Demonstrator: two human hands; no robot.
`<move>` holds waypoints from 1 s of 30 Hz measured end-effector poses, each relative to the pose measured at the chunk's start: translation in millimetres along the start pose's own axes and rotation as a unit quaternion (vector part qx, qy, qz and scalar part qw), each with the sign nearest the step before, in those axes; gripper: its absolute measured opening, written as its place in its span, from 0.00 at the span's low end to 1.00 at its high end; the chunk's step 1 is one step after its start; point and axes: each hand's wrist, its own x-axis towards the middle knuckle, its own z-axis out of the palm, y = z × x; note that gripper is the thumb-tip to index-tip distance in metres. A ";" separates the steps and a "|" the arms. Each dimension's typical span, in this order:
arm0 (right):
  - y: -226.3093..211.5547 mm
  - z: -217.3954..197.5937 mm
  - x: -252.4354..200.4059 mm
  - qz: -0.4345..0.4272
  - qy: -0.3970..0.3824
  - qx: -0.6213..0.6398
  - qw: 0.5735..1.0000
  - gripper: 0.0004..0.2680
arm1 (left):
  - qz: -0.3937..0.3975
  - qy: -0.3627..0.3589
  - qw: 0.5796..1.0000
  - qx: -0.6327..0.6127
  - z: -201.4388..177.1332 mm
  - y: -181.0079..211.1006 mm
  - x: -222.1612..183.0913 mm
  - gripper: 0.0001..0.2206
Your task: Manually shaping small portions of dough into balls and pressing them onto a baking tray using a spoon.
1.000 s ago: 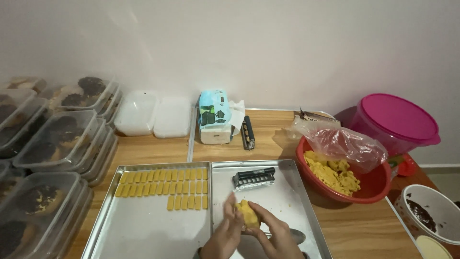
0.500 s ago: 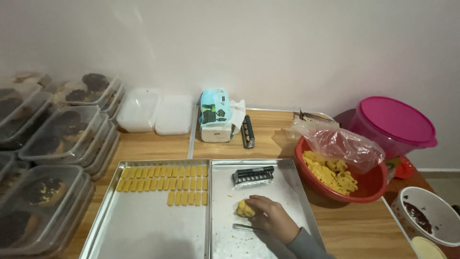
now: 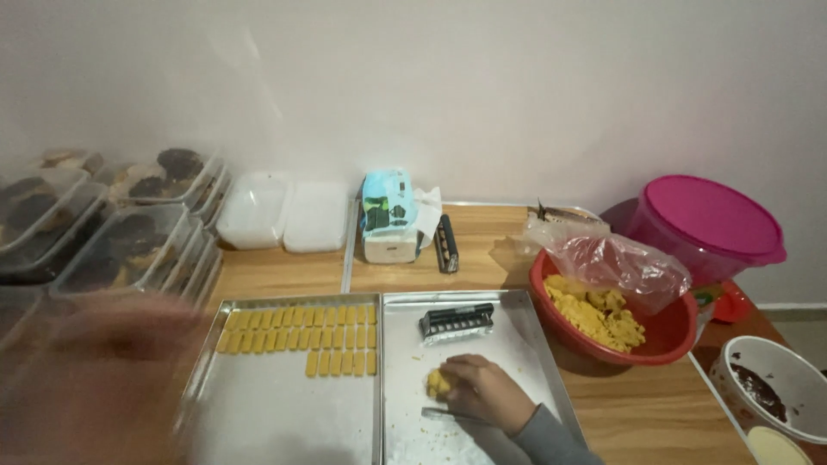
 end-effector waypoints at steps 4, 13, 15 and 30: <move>-8.7 -15.5 4.2 0.019 -0.031 0.013 0.999 0.17 | 0.112 -0.096 0.985 0.091 95.3 6.2 95.8 0.14; -19.4 -18.0 5.3 -0.007 -0.007 0.081 0.997 0.15 | 0.264 -0.340 0.835 0.344 241.3 -108.9 164.4 0.32; -17.6 -13.8 6.2 -0.001 0.000 0.098 0.995 0.15 | 0.253 -0.340 0.828 0.368 255.1 -125.3 168.6 0.34; -6.7 1.7 0.1 -0.132 0.039 -0.026 0.990 0.23 | 0.383 -0.222 0.799 0.408 295.5 -177.5 171.3 0.13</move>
